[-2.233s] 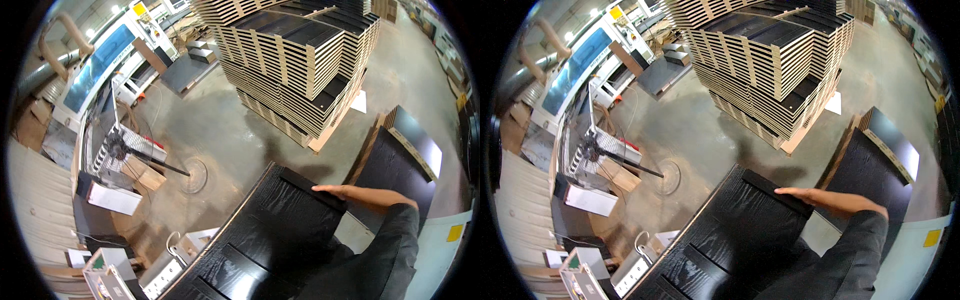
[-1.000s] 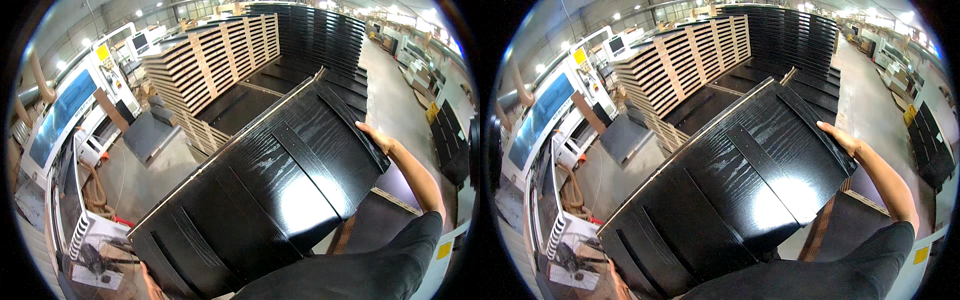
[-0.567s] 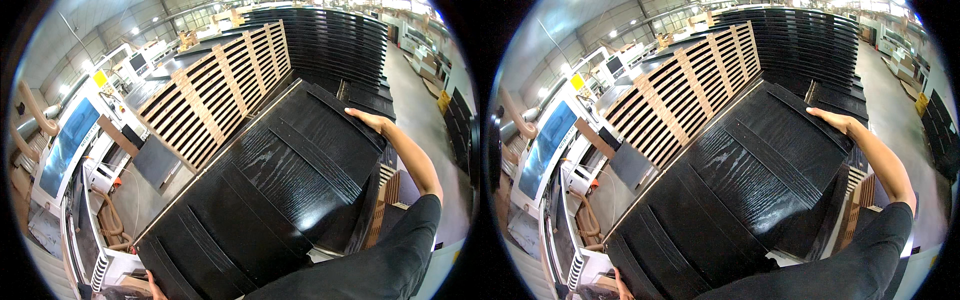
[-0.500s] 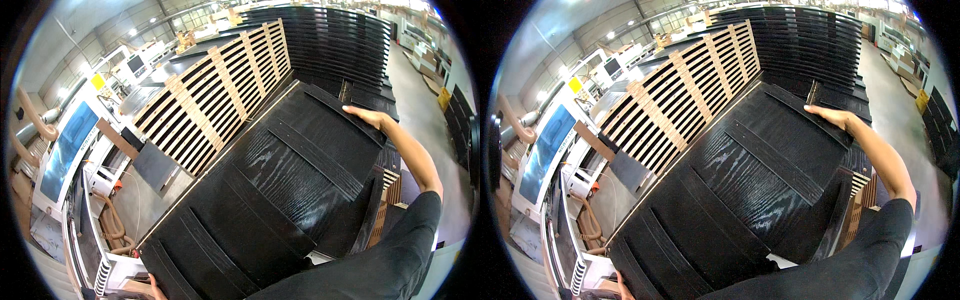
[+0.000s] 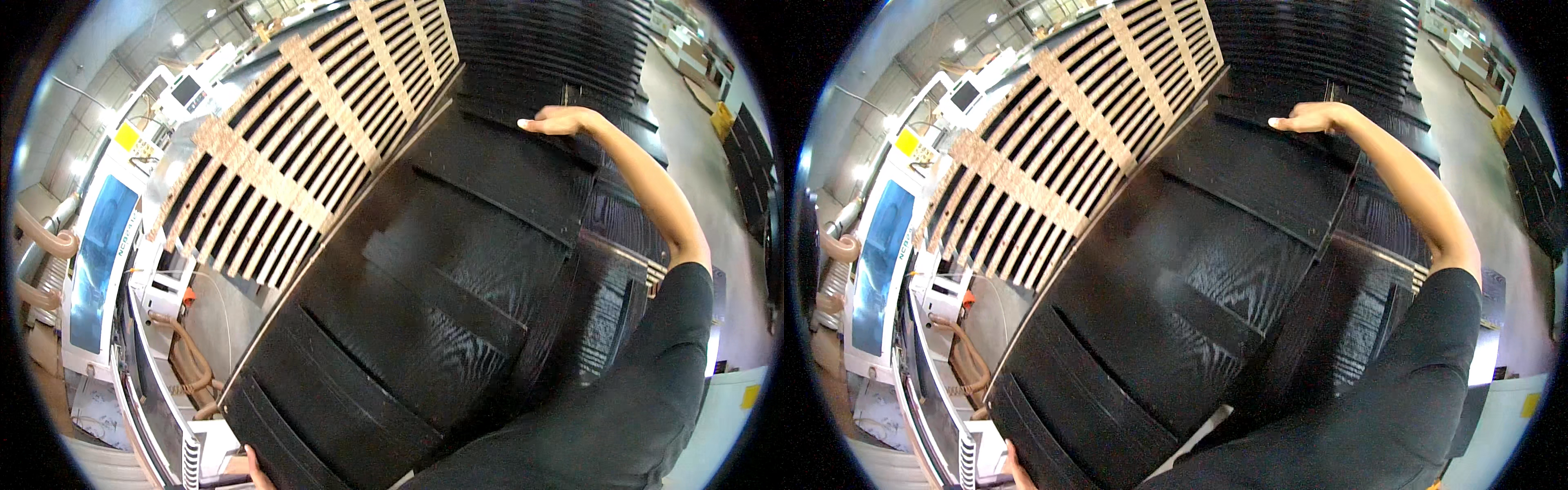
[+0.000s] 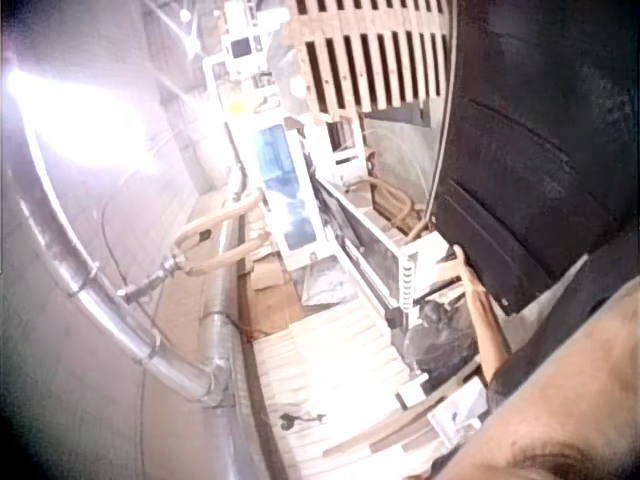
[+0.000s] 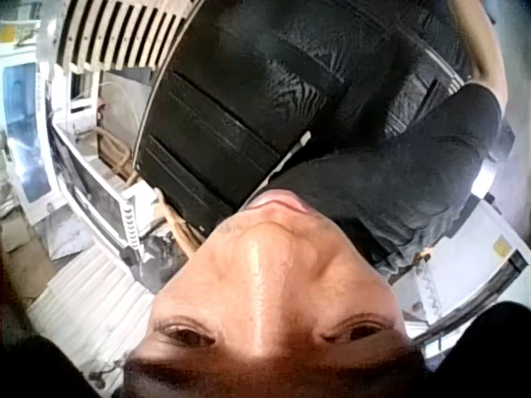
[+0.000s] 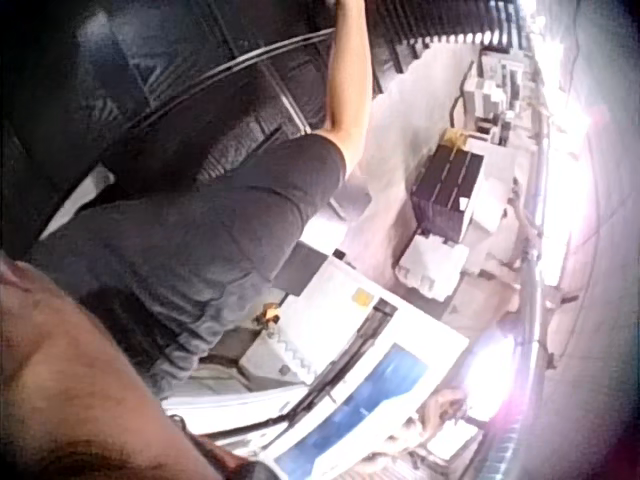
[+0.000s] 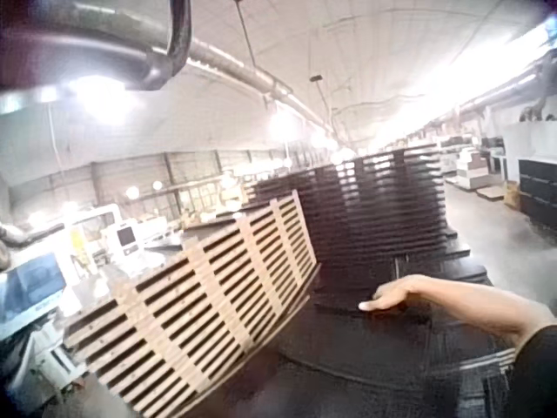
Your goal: The person processes wooden furniture panels by moving them into an edge-banding machine, cleaning the edges with an air nozzle, and stacking the completed panels onto a pallet.
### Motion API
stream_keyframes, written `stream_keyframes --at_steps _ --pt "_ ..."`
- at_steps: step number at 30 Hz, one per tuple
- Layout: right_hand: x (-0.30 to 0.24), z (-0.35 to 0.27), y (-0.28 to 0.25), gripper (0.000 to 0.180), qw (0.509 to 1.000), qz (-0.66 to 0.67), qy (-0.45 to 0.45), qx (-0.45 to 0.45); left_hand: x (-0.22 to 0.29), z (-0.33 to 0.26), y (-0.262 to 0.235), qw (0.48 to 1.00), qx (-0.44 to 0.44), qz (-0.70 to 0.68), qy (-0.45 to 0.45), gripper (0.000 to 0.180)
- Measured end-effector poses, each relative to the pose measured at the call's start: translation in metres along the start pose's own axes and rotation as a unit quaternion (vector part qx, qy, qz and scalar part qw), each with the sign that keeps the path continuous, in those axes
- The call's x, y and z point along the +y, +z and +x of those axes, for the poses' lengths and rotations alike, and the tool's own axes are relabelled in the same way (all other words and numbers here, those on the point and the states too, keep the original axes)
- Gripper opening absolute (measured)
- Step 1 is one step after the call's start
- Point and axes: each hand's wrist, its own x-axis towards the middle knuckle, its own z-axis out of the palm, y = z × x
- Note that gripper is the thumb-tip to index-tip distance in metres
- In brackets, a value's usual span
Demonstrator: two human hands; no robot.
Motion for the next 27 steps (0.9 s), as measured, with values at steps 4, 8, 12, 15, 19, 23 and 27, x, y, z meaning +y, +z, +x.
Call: stream_keyframes --at_steps 4,8,12,15,19,23,27 --pt "-0.009 -0.023 0.047 0.090 0.971 0.034 -0.024 0.237 0.029 -0.065 0.037 0.999 0.025 0.028 0.025 0.090" --pt "-0.006 -0.072 0.088 0.070 0.897 0.026 -0.060 0.438 0.017 -0.066 0.034 0.998 0.023 0.015 0.057 0.090" --pt "0.005 -0.110 0.150 0.079 0.819 0.193 -0.037 0.539 0.008 -0.073 0.036 0.996 0.013 0.008 0.084 0.089" --pt "-0.009 -0.109 0.205 0.089 0.761 0.440 -0.048 0.474 0.000 -0.085 0.039 0.995 0.006 -0.003 0.101 0.089" --pt "-0.030 -0.090 0.247 0.100 0.753 0.498 -0.028 0.429 -0.010 -0.101 0.056 0.992 -0.010 -0.024 0.123 0.088" --pt "-0.062 -0.093 0.232 0.100 0.676 0.570 -0.043 0.464 -0.020 -0.120 0.068 0.987 -0.016 -0.052 0.148 0.088" --pt "-0.054 -0.060 0.219 0.093 0.615 0.598 -0.041 0.513 -0.034 -0.139 0.089 0.981 -0.032 -0.089 0.172 0.087"
